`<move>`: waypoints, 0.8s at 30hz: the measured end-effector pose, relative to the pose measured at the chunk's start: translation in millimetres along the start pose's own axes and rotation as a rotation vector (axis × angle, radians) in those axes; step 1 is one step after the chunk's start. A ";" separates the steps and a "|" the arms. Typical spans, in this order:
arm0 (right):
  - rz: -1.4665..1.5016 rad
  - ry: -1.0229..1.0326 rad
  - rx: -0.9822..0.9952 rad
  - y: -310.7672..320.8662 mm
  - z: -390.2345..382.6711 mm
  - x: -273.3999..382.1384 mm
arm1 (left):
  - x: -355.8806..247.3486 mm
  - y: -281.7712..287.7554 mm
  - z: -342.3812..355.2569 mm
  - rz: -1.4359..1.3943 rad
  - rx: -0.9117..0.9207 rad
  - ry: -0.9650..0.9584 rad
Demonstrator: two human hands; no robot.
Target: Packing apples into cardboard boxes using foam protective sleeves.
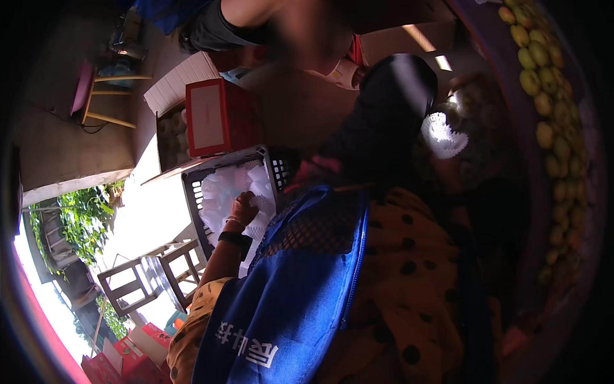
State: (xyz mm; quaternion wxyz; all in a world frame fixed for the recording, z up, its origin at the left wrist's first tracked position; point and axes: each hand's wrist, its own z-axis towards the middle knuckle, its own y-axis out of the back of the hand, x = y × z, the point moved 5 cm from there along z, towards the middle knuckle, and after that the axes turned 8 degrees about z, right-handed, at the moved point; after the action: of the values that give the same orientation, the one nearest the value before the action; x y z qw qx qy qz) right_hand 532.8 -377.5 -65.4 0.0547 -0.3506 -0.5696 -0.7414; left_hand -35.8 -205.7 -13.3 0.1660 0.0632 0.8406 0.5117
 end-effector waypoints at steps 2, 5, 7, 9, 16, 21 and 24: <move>0.049 -0.013 -0.059 1.7 -3.8 -10.0 | 19.4 21.7 10.9 -0.058 -0.181 0.069; 0.114 0.022 -0.081 5.7 -4.2 0.0 | 44.1 49.6 15.9 -0.322 -0.103 0.252; 0.127 0.068 -0.051 10.8 -1.7 29.3 | 49.5 65.1 14.1 -0.298 -0.210 0.201; 0.278 0.001 -0.118 15.5 2.7 56.5 | 78.6 59.8 19.1 -0.146 -0.227 0.182; 0.419 -0.124 -0.081 22.5 1.5 61.3 | 75.0 78.2 20.7 -0.107 -0.230 0.304; 0.392 -0.085 -0.136 25.5 5.9 54.9 | 60.4 102.9 35.6 -0.035 -0.263 0.111; 0.330 0.033 -0.007 47.4 3.7 80.7 | -26.6 153.6 33.5 -0.306 -0.141 -0.229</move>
State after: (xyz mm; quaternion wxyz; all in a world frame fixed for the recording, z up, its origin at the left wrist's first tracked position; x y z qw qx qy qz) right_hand 496.9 -364.9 20.1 0.1836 -0.4272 -0.5007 -0.7301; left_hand -9.1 -113.0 113.6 0.3403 -0.0193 0.7782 0.5274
